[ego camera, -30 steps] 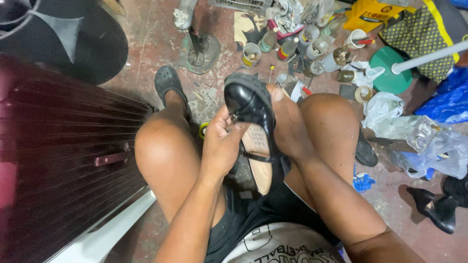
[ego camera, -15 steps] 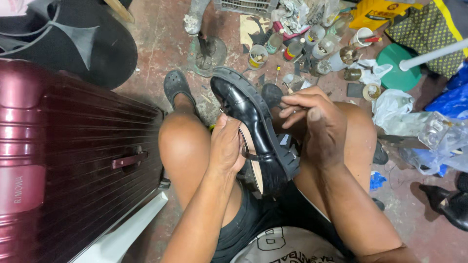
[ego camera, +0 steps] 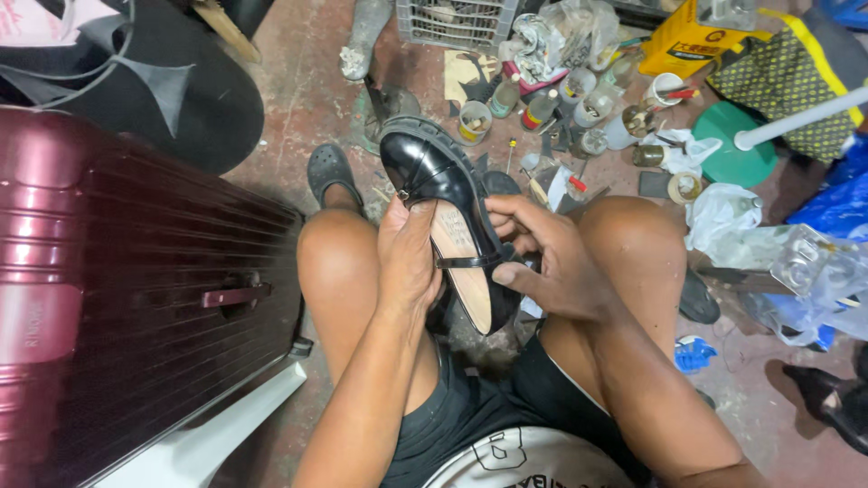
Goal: The person uses a pointed tool to scrape and clean the textured sole of a black shoe, then picks up a black heeled shoe and scrapes its sole. The person also handles a separate black shoe sole piece and a brush.
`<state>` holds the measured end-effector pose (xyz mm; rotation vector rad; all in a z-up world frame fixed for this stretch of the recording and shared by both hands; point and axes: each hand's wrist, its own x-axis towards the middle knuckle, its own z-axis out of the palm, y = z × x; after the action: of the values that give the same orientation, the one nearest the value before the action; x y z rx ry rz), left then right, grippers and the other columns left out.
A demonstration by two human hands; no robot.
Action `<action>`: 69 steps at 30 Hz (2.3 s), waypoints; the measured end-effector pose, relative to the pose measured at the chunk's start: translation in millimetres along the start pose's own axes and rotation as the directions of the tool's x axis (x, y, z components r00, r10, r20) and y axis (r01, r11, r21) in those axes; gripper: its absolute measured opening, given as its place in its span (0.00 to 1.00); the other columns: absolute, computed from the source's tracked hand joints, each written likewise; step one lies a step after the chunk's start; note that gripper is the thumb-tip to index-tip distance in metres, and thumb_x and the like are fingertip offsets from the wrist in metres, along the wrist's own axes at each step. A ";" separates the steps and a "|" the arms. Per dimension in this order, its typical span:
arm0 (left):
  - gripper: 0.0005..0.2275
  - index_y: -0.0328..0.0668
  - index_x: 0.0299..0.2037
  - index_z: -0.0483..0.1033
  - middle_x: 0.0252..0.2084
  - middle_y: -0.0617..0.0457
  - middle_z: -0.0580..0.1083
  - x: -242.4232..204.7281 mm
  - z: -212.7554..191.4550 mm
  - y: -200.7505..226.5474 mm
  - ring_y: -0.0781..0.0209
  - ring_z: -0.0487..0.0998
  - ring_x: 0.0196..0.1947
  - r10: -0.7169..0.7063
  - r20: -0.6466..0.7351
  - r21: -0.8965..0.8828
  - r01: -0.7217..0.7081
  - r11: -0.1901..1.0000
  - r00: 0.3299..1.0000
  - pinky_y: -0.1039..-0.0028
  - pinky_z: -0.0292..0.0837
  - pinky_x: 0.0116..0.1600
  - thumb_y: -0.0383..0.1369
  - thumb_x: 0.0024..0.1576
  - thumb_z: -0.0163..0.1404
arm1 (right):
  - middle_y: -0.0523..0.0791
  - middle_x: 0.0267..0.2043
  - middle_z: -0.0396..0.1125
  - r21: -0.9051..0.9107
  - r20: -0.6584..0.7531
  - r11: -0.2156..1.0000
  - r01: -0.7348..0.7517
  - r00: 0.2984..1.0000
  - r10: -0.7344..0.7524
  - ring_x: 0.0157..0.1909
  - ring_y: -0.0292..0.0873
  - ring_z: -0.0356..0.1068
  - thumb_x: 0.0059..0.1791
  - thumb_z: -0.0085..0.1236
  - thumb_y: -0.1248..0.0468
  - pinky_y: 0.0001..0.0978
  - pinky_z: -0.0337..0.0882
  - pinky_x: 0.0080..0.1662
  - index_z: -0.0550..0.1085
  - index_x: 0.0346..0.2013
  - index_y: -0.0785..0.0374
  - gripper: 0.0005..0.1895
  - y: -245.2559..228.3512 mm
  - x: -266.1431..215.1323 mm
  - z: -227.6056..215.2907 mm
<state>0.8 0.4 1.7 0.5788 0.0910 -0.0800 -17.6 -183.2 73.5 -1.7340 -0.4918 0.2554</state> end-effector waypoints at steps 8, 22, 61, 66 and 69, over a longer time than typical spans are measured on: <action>0.19 0.35 0.61 0.65 0.54 0.52 0.74 -16.8 24.9 33.2 0.76 0.77 0.50 0.070 0.094 0.336 -0.098 0.937 0.993 0.84 0.72 0.57 0.33 0.61 0.47 | 0.48 0.53 0.72 0.270 -0.193 0.922 -0.277 0.923 0.334 0.54 0.40 0.71 0.49 0.51 0.63 0.31 0.71 0.56 0.69 0.61 0.70 0.26 11.0 11.4 8.1; 0.12 0.34 0.54 0.72 0.48 0.53 0.75 -16.0 13.8 23.9 0.70 0.72 0.49 0.080 0.036 0.321 -0.088 0.943 0.996 0.78 0.66 0.58 0.33 0.66 0.54 | 0.58 0.35 0.74 0.853 0.104 0.392 -0.345 0.848 0.520 0.34 0.52 0.76 0.52 0.46 0.57 0.40 0.76 0.40 0.71 0.48 0.79 0.24 33.4 9.2 -1.6; 0.19 0.32 0.53 0.73 0.42 0.48 0.74 3.7 -55.7 29.5 0.59 0.75 0.41 -0.420 0.028 -0.042 0.421 0.906 0.907 0.69 0.74 0.46 0.41 0.62 0.58 | 0.44 0.41 0.71 0.746 -0.449 0.526 -0.408 0.275 0.850 0.36 0.38 0.73 0.56 0.51 0.55 0.29 0.74 0.39 0.75 0.50 0.63 0.17 297.5 -229.6 -73.0; 0.21 0.31 0.53 0.73 0.42 0.47 0.74 8.1 -67.3 46.3 0.58 0.75 0.42 -0.447 0.081 -0.080 0.453 0.888 0.891 0.67 0.74 0.47 0.42 0.60 0.59 | 0.43 0.37 0.72 0.681 -0.347 0.478 -0.555 0.330 0.878 0.34 0.37 0.73 0.54 0.52 0.54 0.29 0.74 0.36 0.76 0.48 0.61 0.15 334.2 -191.1 -64.4; 0.22 0.31 0.54 0.73 0.43 0.46 0.74 7.8 -74.7 55.3 0.56 0.75 0.43 -0.447 0.110 -0.107 0.457 0.883 0.888 0.66 0.75 0.48 0.43 0.60 0.59 | 0.42 0.35 0.69 0.587 -0.345 0.544 -0.599 0.423 0.838 0.33 0.36 0.70 0.56 0.54 0.53 0.28 0.73 0.35 0.76 0.45 0.61 0.14 369.3 -144.3 -64.9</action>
<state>9.4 87.2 -31.4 0.4123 0.1495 -0.5513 -49.2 -363.5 -284.2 -1.4179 0.8267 0.3741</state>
